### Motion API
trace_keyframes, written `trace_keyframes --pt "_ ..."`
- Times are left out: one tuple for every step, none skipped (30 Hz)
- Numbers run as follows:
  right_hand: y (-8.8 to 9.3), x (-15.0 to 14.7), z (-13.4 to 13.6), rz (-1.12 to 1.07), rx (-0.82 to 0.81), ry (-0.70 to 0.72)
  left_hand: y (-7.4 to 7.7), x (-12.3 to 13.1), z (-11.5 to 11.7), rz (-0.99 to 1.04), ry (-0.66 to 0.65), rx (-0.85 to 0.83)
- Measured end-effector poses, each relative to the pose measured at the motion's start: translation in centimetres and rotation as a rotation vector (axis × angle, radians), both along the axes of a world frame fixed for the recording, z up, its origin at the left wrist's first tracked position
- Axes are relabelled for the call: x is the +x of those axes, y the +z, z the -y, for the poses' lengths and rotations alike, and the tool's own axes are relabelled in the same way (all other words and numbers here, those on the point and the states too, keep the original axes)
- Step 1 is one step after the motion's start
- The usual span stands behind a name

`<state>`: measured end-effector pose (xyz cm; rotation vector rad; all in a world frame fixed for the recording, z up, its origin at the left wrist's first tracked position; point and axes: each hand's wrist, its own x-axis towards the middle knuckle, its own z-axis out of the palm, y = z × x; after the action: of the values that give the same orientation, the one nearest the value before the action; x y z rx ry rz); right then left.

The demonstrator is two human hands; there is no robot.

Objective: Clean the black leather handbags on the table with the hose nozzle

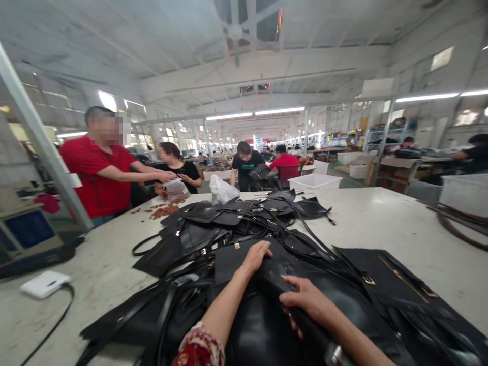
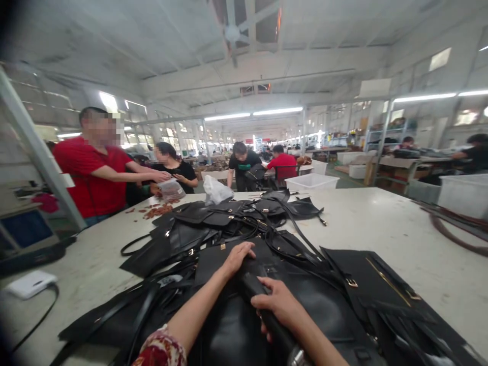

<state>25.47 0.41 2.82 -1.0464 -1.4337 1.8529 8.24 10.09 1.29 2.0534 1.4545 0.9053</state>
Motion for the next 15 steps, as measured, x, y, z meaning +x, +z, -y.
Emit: trace_keyframes --pt "-0.3 0.1 0.5 0.003 -0.013 0.016 -0.1 -0.5 0.7 -0.017 0.043 0.029" --pt "-0.6 0.2 0.8 -0.002 -0.020 0.019 -0.2 -1.1 1.7 -0.037 0.090 0.058" --pt "-1.0 0.3 1.0 -0.013 -0.018 0.009 -0.5 -1.7 2.8 -0.059 0.139 0.086" --pt "-1.5 0.4 1.1 -0.029 -0.007 -0.012 -0.9 -2.4 4.2 -0.078 0.188 0.111" --pt "-1.9 0.3 1.1 -0.044 0.008 -0.039 -1.3 -3.1 5.6 -0.100 0.243 0.137" --pt "-2.4 0.1 1.2 -0.057 0.024 -0.067 -1.9 -3.8 7.1 -0.125 0.309 0.164" --pt "-2.8 -0.1 1.3 -0.067 0.040 -0.095 -2.4 -4.5 8.7 -0.152 0.385 0.188" --pt "-3.2 -0.4 1.6 -0.077 0.055 -0.123 -2.9 -5.3 10.1 -0.177 0.470 0.207" --pt "-3.5 -0.8 1.9 -0.083 0.072 -0.154 -3.4 -5.9 11.4 -0.193 0.563 0.216" --pt "-3.8 -1.1 2.4 -0.078 0.092 -0.187 -3.7 -6.5 12.6 -0.194 0.655 0.208" --pt "-4.2 -1.4 2.8 -0.059 0.118 -0.222 -4.0 -7.0 13.6 -0.166 0.728 0.179" --pt "-4.5 -1.6 3.3 -0.028 0.145 -0.257 -4.2 -7.3 14.3 -0.107 0.770 0.130" --pt "-4.9 -1.7 3.7 0.010 0.167 -0.290 -4.2 -7.6 14.9 -0.028 0.785 0.074" --pt "-5.2 -1.8 4.0 0.050 0.175 -0.317 -4.1 -7.7 15.2 0.061 0.779 0.018" --pt "-5.5 -1.8 4.2 0.080 0.168 -0.335 -4.0 -7.8 15.4 0.150 0.762 -0.031"
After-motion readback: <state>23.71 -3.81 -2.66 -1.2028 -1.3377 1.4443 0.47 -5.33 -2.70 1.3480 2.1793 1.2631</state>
